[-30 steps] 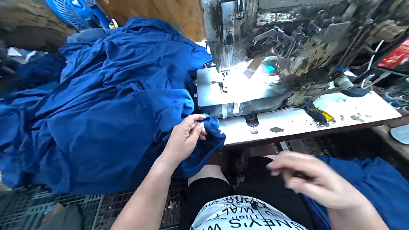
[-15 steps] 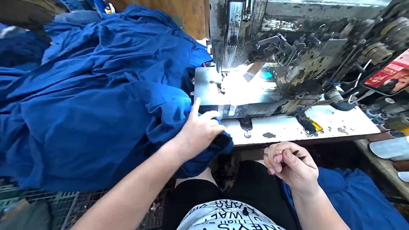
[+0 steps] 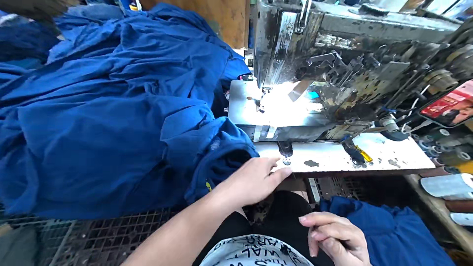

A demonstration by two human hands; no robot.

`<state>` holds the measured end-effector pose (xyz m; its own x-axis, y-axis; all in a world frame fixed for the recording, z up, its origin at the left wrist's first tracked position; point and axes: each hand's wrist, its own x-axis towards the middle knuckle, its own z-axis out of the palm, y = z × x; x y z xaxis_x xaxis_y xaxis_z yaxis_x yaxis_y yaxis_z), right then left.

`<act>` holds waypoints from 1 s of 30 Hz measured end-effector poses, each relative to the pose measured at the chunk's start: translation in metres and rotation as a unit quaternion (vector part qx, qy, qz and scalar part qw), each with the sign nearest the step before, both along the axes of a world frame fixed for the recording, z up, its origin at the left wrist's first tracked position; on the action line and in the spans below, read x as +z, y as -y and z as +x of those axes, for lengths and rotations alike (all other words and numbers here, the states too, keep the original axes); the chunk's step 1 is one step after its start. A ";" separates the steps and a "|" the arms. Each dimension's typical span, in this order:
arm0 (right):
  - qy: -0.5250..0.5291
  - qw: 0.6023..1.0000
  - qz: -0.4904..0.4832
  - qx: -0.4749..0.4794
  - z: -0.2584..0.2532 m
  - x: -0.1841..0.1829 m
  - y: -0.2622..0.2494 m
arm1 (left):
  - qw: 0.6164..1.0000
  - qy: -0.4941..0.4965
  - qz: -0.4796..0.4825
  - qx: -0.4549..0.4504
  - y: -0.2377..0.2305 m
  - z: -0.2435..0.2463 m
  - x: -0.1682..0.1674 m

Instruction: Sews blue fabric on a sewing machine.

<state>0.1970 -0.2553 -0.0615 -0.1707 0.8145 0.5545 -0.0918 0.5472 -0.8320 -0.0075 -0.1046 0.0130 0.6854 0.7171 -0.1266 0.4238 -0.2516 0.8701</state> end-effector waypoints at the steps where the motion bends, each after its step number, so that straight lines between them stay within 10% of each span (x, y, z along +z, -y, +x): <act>1: -0.061 0.997 -0.050 0.014 0.000 -0.015 0.002 | 0.986 0.079 -0.144 0.031 -0.003 0.011 -0.012; 4: -0.261 0.918 -0.285 -0.090 -0.004 -0.059 0.006 | 0.829 0.350 -0.385 0.204 -0.004 0.036 -0.033; 7: -0.055 0.839 -0.475 -0.258 0.010 -0.083 -0.006 | 0.826 0.410 -0.303 0.242 0.012 0.041 -0.052; 10: 0.344 0.858 -0.304 -0.230 0.035 -0.065 -0.023 | 0.887 0.381 -0.158 0.207 0.034 0.037 -0.084; 14: 0.544 0.767 -0.270 -0.204 0.035 0.029 -0.073 | 0.917 0.355 -0.091 0.159 0.050 0.032 -0.095; 16: 0.579 0.755 -0.218 -0.218 0.027 0.062 -0.098 | 0.917 0.364 -0.069 0.147 0.050 0.031 -0.090; 20: 0.546 0.771 0.183 -0.270 0.011 0.055 -0.149 | 0.914 0.375 -0.051 0.148 0.051 0.031 -0.084; 24: 0.543 0.744 0.323 -0.220 0.000 0.039 -0.188 | 0.918 0.363 -0.043 0.151 0.051 0.035 -0.087; 27: 0.533 0.762 0.306 -0.202 0.000 0.036 -0.190 | 0.962 0.244 0.003 0.122 0.048 0.039 -0.103; 30: 0.493 0.807 0.215 -0.243 0.006 0.039 -0.173 | 0.981 -0.184 0.027 -0.057 0.051 0.033 -0.097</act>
